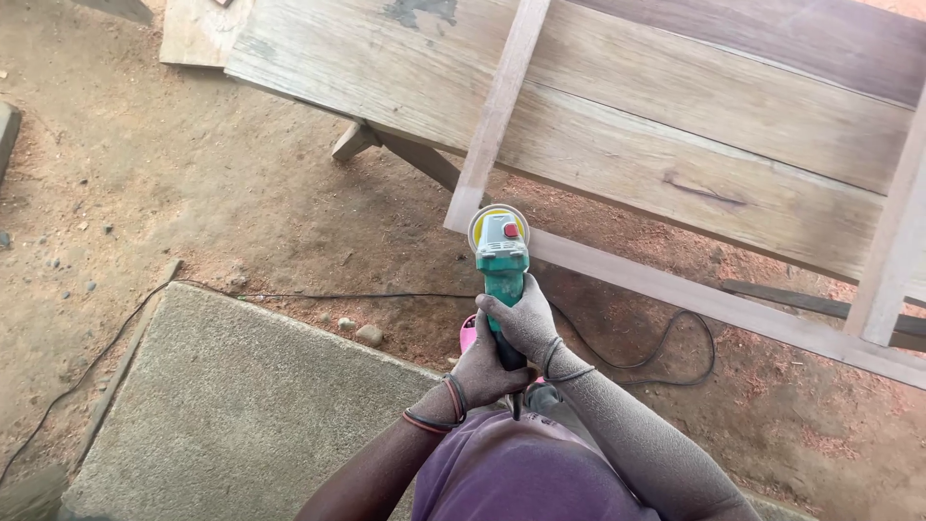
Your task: Sand the surface and edges of a wooden frame using a power grinder.
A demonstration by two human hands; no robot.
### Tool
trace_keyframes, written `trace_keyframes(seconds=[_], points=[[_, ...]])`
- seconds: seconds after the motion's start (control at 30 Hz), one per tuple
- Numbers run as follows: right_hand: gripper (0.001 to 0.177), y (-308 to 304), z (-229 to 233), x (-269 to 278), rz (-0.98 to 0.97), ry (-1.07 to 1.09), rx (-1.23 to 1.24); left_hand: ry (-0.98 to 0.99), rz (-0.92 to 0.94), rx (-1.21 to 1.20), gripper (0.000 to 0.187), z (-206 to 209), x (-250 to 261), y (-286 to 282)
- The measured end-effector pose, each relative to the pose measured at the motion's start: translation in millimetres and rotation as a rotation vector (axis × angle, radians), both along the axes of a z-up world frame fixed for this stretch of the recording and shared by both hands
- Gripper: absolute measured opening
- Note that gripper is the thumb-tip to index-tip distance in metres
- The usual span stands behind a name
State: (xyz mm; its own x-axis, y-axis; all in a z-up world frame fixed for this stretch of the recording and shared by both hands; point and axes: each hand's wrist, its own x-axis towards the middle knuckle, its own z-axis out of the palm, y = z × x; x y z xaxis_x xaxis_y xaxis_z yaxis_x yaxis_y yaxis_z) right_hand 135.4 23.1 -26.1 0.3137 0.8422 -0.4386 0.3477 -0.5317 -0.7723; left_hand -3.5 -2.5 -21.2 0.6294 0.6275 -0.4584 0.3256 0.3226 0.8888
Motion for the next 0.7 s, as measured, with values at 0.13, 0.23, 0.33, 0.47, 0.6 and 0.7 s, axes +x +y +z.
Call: trace_keyframes(seconds=[0.13, 0.23, 0.33, 0.47, 0.6, 0.7], points=[[0.071, -19.1, -2.0, 19.4, -0.046, 0.015, -0.008, 0.081, -0.094, 0.06, 0.131, -10.3, 19.2, -13.6], [0.069, -34.5, -3.5, 34.6, -0.082, 0.033, 0.022, 0.16, -0.128, 0.075, 0.124, -8.9, 33.6, -22.9], [0.068, -49.7, -0.8, 49.7, -0.118, 0.062, 0.023, 0.186, -0.193, 0.042, 0.129, 3.8, 48.6, -29.7], [0.068, -67.1, 8.8, 69.9, -0.159, 0.042, -0.025, 0.236, -0.273, 0.029, 0.139, 14.2, 71.0, -39.2], [0.067, -89.3, 10.0, 92.3, -0.205, 0.066, -0.008, 0.266, -0.33, 0.008, 0.14, 23.7, 92.7, -51.6], [0.066, -104.9, 9.9, 110.3, -0.24, 0.058, 0.002, 0.219, -0.342, 0.006, 0.14, 25.4, 110.4, -63.0]])
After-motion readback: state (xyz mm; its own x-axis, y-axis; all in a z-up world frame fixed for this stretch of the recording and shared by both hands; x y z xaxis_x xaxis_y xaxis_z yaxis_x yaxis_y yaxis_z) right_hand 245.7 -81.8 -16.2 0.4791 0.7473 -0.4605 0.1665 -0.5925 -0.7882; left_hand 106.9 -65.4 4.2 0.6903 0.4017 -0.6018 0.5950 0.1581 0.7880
